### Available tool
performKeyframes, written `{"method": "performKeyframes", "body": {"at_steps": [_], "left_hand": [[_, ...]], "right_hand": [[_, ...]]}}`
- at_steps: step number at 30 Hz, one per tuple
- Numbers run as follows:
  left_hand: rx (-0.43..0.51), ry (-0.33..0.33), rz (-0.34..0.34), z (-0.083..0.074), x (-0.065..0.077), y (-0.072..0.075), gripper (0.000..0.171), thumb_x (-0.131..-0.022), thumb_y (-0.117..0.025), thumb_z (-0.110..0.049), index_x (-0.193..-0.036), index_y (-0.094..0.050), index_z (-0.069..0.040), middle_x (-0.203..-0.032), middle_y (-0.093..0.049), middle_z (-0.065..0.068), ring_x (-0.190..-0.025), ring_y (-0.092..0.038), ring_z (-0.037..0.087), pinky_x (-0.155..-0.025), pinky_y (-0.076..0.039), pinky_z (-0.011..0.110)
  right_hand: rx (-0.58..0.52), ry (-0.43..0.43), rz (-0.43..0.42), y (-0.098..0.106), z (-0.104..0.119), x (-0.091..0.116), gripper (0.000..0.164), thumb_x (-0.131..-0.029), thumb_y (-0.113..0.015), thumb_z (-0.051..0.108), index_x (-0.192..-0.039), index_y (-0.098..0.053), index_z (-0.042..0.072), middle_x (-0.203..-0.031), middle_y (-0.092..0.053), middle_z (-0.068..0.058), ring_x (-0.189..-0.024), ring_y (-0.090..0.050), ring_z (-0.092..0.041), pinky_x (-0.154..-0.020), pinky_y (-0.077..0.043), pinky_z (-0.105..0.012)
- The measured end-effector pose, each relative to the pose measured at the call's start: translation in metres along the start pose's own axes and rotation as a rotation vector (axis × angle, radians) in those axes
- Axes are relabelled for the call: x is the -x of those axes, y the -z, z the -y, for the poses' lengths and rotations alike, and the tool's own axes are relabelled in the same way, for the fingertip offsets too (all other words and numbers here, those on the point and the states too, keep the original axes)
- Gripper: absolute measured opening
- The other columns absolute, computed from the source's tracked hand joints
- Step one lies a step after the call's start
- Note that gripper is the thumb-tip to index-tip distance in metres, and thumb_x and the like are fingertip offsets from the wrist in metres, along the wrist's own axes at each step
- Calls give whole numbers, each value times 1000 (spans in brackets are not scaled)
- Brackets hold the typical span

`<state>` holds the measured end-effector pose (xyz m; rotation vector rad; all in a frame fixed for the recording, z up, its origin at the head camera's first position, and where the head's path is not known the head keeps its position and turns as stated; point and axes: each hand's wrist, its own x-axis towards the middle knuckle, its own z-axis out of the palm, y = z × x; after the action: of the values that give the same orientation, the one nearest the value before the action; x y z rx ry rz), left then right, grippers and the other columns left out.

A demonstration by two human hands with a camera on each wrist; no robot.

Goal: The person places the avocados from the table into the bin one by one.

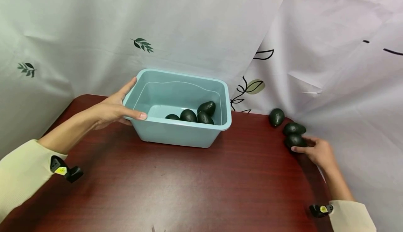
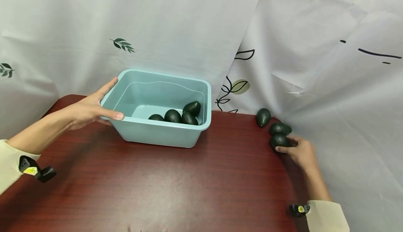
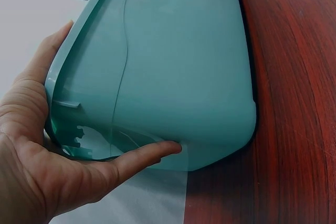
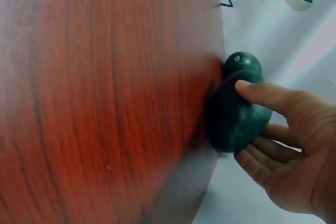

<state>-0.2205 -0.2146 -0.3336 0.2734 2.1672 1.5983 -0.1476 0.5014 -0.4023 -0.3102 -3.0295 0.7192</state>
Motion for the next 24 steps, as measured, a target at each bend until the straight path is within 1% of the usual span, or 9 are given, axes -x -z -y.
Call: {"method": "performKeyframes", "body": {"at_steps": [4,11,12,14,17,18,20,22,24], "left_hand": [[3,0,1,-1,0,0,140,-96,-88,-16,-177,20,-49,-185,-11,19,-160,-33,51,-104,-61,74],[1,0,-2,0,0,-1,139,-96,-88,-16,-177,20,-49,-185,-12,19,-159,-34,51,-104,-61,74],[3,0,-3,0,0,-1,139,-96,-88,-16,-177,20,-49,-185,-12,18,-159,-34,50,-104,-61,74],[1,-1,-1,0,0,-1,139,-96,-88,-16,-176,21,-49,-186,-10,19,-159,-34,51,-104,-61,74],[3,-2,-2,1,0,-1,139,-96,-88,-16,-176,21,-50,-186,-10,19,-160,-33,51,-104,-61,74],[3,-3,-3,1,0,0,139,-96,-88,-16,-176,21,-50,-186,-10,19,-160,-33,51,-104,-61,74],[1,-5,-4,1,0,0,139,-96,-87,-16,-176,21,-50,-186,-10,19,-159,-33,51,-104,-61,75],[-1,-7,-3,1,0,0,139,-96,-87,-16,-176,21,-50,-186,-10,19,-159,-33,51,-104,-60,75],[-2,-6,-3,0,0,0,139,-96,-87,-16,-176,20,-50,-186,-10,18,-159,-33,51,-104,-60,76]], "right_hand": [[-29,-2,33,-4,3,-1,88,-95,-91,46,-156,-60,-8,-153,-59,-43,-140,-56,-63,-108,-52,-70],[-46,9,24,-12,9,-3,87,-97,-89,48,-157,-60,-8,-151,-63,-40,-139,-62,-58,-107,-53,-63],[-48,13,19,-14,10,-3,86,-97,-89,47,-157,-60,-8,-150,-63,-40,-139,-63,-58,-106,-55,-60],[-52,16,8,-16,11,-4,86,-97,-89,47,-157,-60,-8,-149,-64,-40,-138,-65,-58,-101,-56,-51],[-60,10,-14,-19,14,-4,86,-97,-89,48,-157,-61,-7,-148,-65,-39,-137,-66,-57,-93,-54,-38],[-66,5,-22,-20,14,-4,86,-97,-89,48,-156,-61,-7,-147,-66,-39,-136,-67,-56,-92,-53,-36],[-75,-3,-33,-22,16,-4,86,-96,-89,49,-156,-62,-7,-147,-66,-40,-135,-67,-56,-93,-55,-38],[-80,-10,-42,-23,18,-3,87,-96,-89,51,-155,-62,-8,-147,-66,-40,-134,-67,-56,-96,-58,-46],[-84,-13,-46,-24,20,-3,88,-96,-89,52,-155,-62,-8,-146,-66,-41,-134,-67,-56,-100,-58,-56]]}}
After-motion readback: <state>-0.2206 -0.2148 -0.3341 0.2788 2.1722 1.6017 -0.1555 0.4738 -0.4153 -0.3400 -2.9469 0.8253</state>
